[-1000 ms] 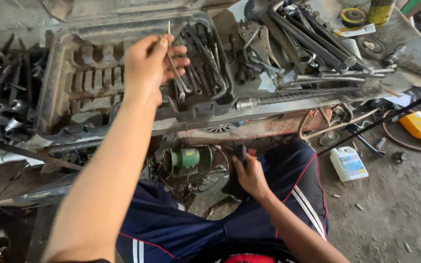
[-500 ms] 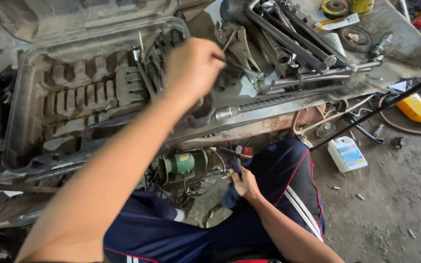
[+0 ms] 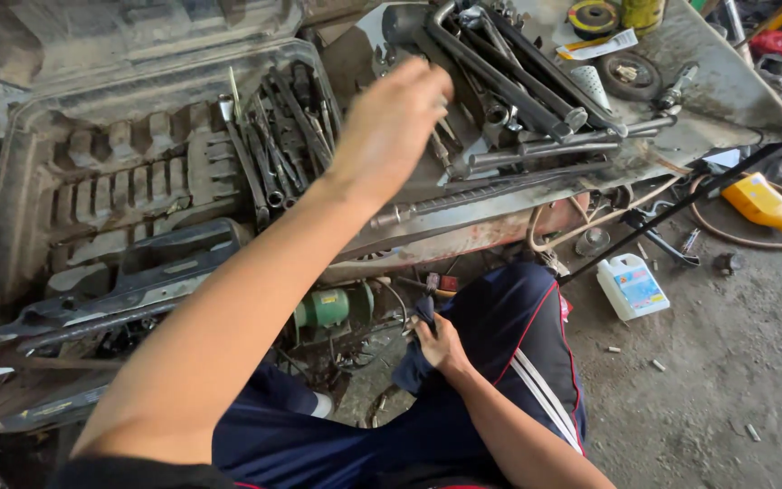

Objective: Organizing and cleaning various mechanical tools on a workbench.

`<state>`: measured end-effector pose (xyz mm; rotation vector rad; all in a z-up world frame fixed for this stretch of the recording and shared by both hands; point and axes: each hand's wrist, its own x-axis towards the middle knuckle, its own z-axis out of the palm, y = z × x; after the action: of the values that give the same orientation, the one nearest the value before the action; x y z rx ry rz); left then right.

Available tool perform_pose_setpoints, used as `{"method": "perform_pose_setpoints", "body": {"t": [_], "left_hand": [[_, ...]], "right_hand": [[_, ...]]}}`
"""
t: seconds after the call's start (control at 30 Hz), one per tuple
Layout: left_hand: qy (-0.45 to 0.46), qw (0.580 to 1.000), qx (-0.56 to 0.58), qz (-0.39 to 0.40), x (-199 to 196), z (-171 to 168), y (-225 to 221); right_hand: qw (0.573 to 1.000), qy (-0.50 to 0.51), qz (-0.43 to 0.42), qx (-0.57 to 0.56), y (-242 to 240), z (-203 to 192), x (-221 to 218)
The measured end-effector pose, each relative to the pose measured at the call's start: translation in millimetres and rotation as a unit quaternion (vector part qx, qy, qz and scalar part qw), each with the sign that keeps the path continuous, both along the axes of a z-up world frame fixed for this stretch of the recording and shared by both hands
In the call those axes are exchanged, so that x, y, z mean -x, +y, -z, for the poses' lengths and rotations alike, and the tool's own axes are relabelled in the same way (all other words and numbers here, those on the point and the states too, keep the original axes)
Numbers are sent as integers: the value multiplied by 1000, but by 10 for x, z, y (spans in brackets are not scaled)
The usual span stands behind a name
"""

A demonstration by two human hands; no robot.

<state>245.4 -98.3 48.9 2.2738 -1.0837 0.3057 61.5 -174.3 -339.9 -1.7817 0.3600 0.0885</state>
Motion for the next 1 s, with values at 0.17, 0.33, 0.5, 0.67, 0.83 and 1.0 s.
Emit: {"method": "perform_pose_setpoints", "body": {"t": [0.17,0.33,0.5,0.67,0.83,1.0], "left_hand": [[-102,955,249,-127,779,-338,601],[235,804,494,-234,1732,356,762],[256,772,509,-281,2183,1011,664],[99,918,268,-275,2274,860,863],[131,935,208,-258,2362,833,975],[160,938,209,-226,2339,753,1050]], "right_hand": [[958,132,120,-223,41,-1365,114],[857,-12,144,-495,70,-1814,69],[921,-269,-7,-282,308,-2916,123],[959,-240,101,-112,308,-3080,99],[960,-256,59,-96,532,-3161,229],[960,-275,-38,-42,443,-3325,147]]}}
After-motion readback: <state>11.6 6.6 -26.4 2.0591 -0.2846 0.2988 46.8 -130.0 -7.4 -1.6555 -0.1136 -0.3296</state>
